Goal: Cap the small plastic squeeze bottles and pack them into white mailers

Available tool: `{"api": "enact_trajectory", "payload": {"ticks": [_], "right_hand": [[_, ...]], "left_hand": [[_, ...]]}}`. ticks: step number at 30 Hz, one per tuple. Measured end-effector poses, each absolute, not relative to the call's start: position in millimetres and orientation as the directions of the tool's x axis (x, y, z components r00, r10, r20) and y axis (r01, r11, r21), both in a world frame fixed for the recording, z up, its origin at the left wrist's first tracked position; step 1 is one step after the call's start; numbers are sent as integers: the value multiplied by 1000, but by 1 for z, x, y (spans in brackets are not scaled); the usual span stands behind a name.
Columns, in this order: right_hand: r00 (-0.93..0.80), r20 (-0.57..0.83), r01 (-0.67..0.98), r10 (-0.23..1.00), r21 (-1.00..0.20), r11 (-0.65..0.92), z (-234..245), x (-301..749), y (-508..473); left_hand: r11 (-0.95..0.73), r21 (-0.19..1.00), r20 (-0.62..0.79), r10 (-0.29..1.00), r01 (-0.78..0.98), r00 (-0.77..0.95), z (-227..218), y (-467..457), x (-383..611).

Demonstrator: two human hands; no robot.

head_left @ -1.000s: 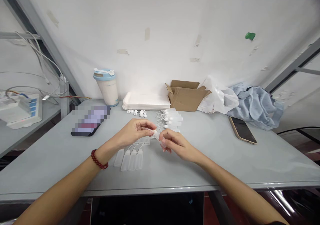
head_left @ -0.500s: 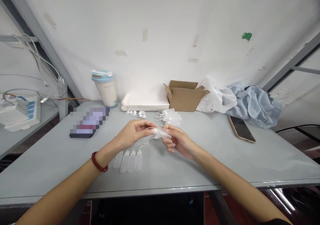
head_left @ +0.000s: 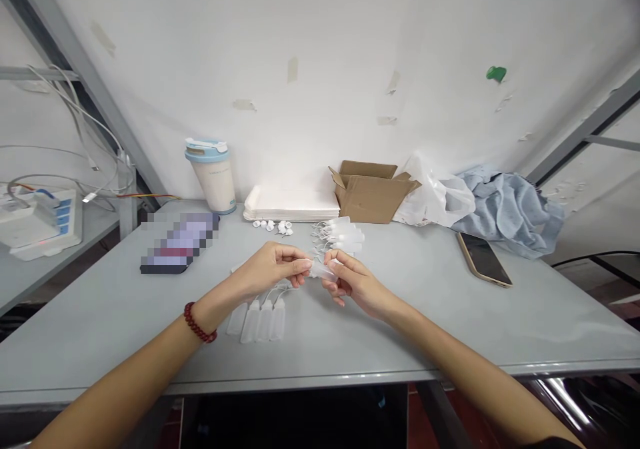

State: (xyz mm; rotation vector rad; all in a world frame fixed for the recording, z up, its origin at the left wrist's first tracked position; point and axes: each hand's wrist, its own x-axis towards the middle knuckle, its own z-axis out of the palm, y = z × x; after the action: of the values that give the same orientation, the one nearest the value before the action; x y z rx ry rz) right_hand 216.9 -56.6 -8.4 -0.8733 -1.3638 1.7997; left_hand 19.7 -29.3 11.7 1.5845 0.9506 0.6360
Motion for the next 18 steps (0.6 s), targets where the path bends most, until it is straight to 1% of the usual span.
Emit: {"api": "enact_trajectory", "payload": {"ticks": [4,8,15,18], "right_hand": [[-540,-103,-168,835,-959,-228,-9,219,-55],[-538,-120,-179,834,-951,-253,-10,220,-54],[-552,-130,-160,824,-953,-258,-8,220,-54],[-550,-126,-120,825,-966,-228,-8,220,-54]], "left_hand": [[-147,952,-10,864,270,504,13,-31,20],[-225,940,71,863,255,500,10,-32,21],[-191,939,6,842,288,539,11,-31,20],[-158,942,-33,833,295,553,12,-32,21]]}}
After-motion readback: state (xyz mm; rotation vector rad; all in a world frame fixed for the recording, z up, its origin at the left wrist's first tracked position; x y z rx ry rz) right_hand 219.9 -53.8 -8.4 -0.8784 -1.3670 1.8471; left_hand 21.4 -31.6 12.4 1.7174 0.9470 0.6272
